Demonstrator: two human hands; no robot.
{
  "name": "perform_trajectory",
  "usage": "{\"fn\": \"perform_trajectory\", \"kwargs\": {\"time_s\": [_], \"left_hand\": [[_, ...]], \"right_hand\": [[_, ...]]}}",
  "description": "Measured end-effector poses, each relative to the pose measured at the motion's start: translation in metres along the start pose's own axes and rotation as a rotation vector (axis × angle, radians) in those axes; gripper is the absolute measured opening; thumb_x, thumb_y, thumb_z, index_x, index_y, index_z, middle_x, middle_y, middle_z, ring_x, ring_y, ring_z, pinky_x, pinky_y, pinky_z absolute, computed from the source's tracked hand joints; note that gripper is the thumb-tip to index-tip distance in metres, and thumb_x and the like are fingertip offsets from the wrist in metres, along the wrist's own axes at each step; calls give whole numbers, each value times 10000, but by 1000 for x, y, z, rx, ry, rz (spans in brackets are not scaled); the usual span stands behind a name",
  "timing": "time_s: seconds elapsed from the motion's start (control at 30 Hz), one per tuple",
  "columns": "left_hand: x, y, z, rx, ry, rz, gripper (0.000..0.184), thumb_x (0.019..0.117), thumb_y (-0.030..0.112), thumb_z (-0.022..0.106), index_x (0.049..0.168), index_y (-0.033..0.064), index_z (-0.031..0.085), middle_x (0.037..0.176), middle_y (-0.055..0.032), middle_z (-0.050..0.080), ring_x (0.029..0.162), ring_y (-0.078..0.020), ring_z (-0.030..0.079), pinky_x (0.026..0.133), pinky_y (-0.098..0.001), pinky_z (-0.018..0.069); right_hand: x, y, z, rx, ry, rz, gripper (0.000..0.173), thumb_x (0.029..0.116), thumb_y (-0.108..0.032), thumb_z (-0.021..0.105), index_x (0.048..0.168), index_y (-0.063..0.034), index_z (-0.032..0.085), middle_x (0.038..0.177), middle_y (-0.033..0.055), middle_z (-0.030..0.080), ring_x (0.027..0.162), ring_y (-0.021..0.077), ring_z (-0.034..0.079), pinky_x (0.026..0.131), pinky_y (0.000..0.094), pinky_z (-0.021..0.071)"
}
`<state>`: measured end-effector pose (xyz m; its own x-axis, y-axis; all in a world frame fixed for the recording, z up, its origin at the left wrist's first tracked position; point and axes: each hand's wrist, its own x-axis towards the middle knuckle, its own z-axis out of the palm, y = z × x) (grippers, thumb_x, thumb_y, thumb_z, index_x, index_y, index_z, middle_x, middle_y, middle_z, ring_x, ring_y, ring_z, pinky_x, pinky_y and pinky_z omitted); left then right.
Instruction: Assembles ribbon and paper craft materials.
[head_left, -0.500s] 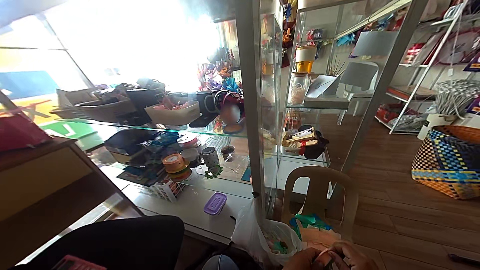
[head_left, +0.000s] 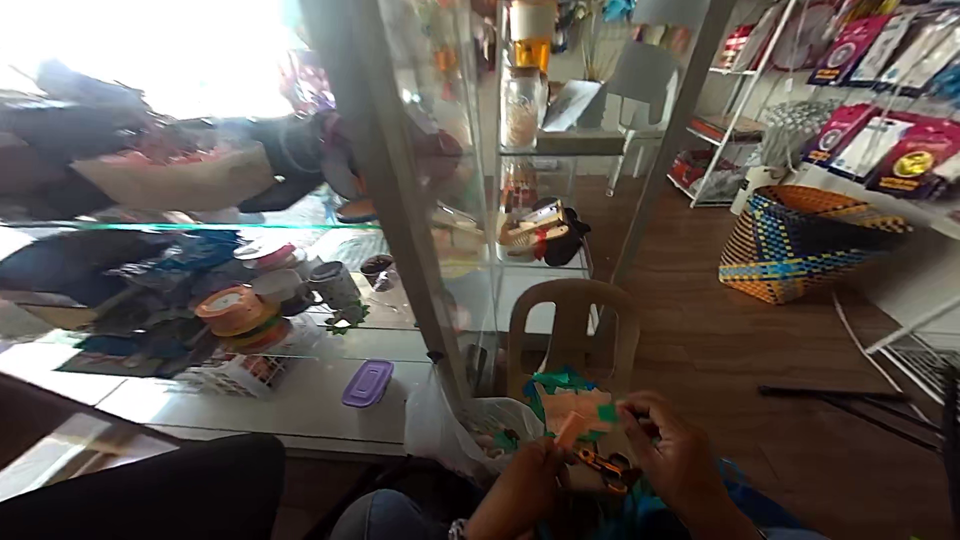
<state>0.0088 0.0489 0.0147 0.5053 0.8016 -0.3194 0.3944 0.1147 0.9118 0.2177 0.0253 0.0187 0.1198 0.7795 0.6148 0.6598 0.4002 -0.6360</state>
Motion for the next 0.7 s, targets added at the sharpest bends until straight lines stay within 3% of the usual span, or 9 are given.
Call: {"fn": "perform_trajectory", "kwargs": {"time_s": [0.1, 0.2, 0.3, 0.37, 0.43, 0.53, 0.67, 0.7], "left_hand": [[-1, 3, -5, -34, 38, -31, 295, 1112, 210, 399, 1146, 41, 638, 791, 32, 609, 565, -38, 531, 544, -211, 482], [1, 3, -5, -48, 47, -33, 282, 1112, 210, 403, 1123, 47, 633, 774, 45, 603, 566, -29, 536, 552, -202, 488], [1, 6, -2, -18, 38, -34, 275, 1111, 214, 404, 1114, 58, 631, 769, 57, 586, 588, -20, 532, 569, -196, 477], [-1, 9, 0, 58, 40, -13, 278, 1107, 225, 422, 1090, 44, 633, 786, 25, 592, 600, -41, 549, 580, -220, 494], [-1, 10, 2, 121, 37, 18, 285, 1106, 230, 429, 1062, 17, 614, 794, -26, 587, 616, -84, 563, 600, -269, 505], [-1, 7, 5, 159, 23, 51, 261, 1100, 194, 424, 1071, 25, 621, 812, -19, 598, 625, -75, 558, 608, -261, 498], [-4, 6, 7, 179, -7, 64, 256, 1089, 148, 422, 1132, 37, 649, 869, -13, 645, 640, -52, 575, 612, -233, 505], [-4, 6, 7, 181, -10, 69, 257, 1089, 146, 423, 1134, 38, 651, 868, -12, 647, 636, -49, 574, 608, -230, 505]], "right_hand": [[5, -3, -20, 200, 42, 33, 188, 964, -173, 656, 1002, -2, 724, 1036, 65, 702, 810, 18, 675, 692, 150, 587], [0, -19, -33, 603, -220, 210, 185, 934, -88, 708, 1112, -47, 681, 967, -15, 723, 736, 34, 685, 645, 206, 605], [-4, -28, -29, 763, -465, 351, 405, 894, -33, 737, 1241, -77, 532, 924, -33, 712, 727, 48, 683, 633, 222, 591], [-5, -26, -21, 695, -460, 427, 359, 881, -48, 754, 1194, -43, 579, 898, -13, 715, 725, 54, 685, 645, 216, 588], [-4, -21, -15, 623, -397, 487, 202, 884, -54, 751, 1070, -30, 675, 871, -9, 720, 712, 36, 680, 649, 191, 583], [-3, -12, -9, 543, -344, 492, 96, 900, -94, 748, 982, -50, 724, 870, -12, 722, 706, 10, 656, 647, 157, 554], [-2, -12, -6, 405, -356, 460, 131, 882, -173, 783, 953, -65, 759, 1217, 90, 629, 1047, 62, 631, 795, 169, 553], [-1, -12, -6, 417, -360, 469, 131, 884, -161, 781, 955, -55, 752, 1243, 99, 634, 1073, 69, 641, 820, 179, 565]]}}
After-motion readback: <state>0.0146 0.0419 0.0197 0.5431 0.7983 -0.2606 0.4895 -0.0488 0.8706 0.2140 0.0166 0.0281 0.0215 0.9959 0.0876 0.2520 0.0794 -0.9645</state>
